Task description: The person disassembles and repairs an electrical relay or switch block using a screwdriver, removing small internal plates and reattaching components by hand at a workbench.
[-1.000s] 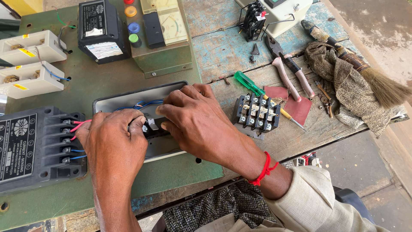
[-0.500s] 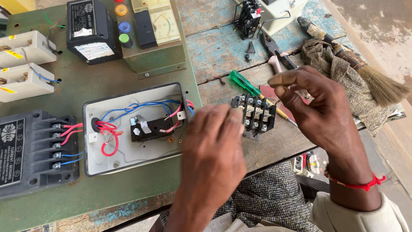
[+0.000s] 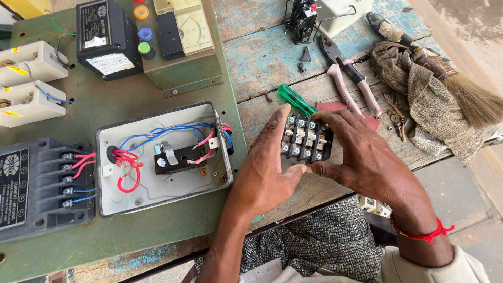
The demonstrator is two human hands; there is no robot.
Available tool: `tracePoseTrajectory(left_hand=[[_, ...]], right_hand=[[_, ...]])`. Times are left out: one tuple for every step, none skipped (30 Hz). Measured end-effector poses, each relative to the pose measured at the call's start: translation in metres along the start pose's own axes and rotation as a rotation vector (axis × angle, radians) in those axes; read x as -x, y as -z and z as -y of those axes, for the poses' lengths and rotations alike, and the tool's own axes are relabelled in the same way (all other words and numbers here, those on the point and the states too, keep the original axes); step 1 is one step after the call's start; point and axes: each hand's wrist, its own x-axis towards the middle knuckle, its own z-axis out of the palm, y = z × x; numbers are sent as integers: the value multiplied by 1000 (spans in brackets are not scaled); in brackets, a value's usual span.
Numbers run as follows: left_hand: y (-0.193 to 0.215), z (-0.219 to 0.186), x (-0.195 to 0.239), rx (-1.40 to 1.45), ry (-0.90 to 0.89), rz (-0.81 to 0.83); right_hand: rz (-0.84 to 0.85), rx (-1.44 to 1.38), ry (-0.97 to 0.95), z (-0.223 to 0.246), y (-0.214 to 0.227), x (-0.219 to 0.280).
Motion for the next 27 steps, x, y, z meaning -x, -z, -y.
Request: tracePoseTrajectory(left_hand=[[-1, -1, 0, -3, 13, 13], [-1, -3, 0, 10, 20, -7], [-1, -4, 1, 23, 27, -27], [-3, -5, 3, 37, 37, -46], [-4, -5, 6, 30, 13, -68], [-5, -6, 10, 22, -12, -92], [-6, -6, 13, 14, -37, -114], [-7, -6, 17, -5, -59, -138], [-9, -7, 21, -23, -80, -161], [-11, -8, 26, -41, -101, -185], [-12, -10, 30, -51, -115, -197], [-13, -12, 35, -62, -131, -209], [-14, -14, 39, -72, -147, -220], [-15, -16, 42, -96, -164, -226], [-17, -18, 46, -121, -180, -233], [-17, -20, 49, -147, -197, -240], [-18, -21, 52, -169, -195, -244], [-20, -21, 54, -189, -194, -249], [-23, -21, 56, -209, -194, -253], [-25, -20, 58, -215, -195, -254], [-26, -18, 59, -220, -197, -255], [-27, -16, 60, -229, -201, -258], [-27, -14, 61, -244, -196, -270], [-28, -11, 62, -260, -191, -284], [-30, -9, 64, -275, -186, -298], [-30, -6, 63, -281, -223, -316], [-31, -4, 61, -286, -261, -333]], right_hand=[[-1, -5, 5, 1, 0, 0], [-5, -19, 8, 2, 1, 1], [-10, -33, 12, 3, 1, 2], [-11, -47, 14, 4, 1, 4], [-28, -39, 36, 4, 1, 7], [-44, -32, 59, 4, 1, 9], [-61, -26, 83, 4, 0, 11], [-67, -22, 92, 5, -1, 13], [-73, -19, 101, 6, -2, 15], [-78, -15, 112, 7, -2, 18], [-78, -23, 136, 8, -2, 21], [-80, -29, 161, 9, -2, 24], [-81, -35, 186, 10, -2, 28], [-75, -53, 193, 11, -2, 31], [-68, -71, 201, 12, -3, 34], [-63, -88, 210, 13, -4, 37], [-60, -115, 219, 14, -5, 39], [-58, -140, 226, 14, -6, 42], [-56, -165, 234, 15, -8, 46], [-66, -183, 241, 15, -10, 49], [-77, -200, 248, 15, -12, 53], [-90, -218, 258, 15, -15, 56], [-94, -246, 245, 14, -17, 58], [-98, -273, 235, 12, -20, 59], [-102, -300, 225, 11, -23, 62], [-60, -509, 164, 10, -27, 64], [-12, -717, 102, 8, -30, 67]])
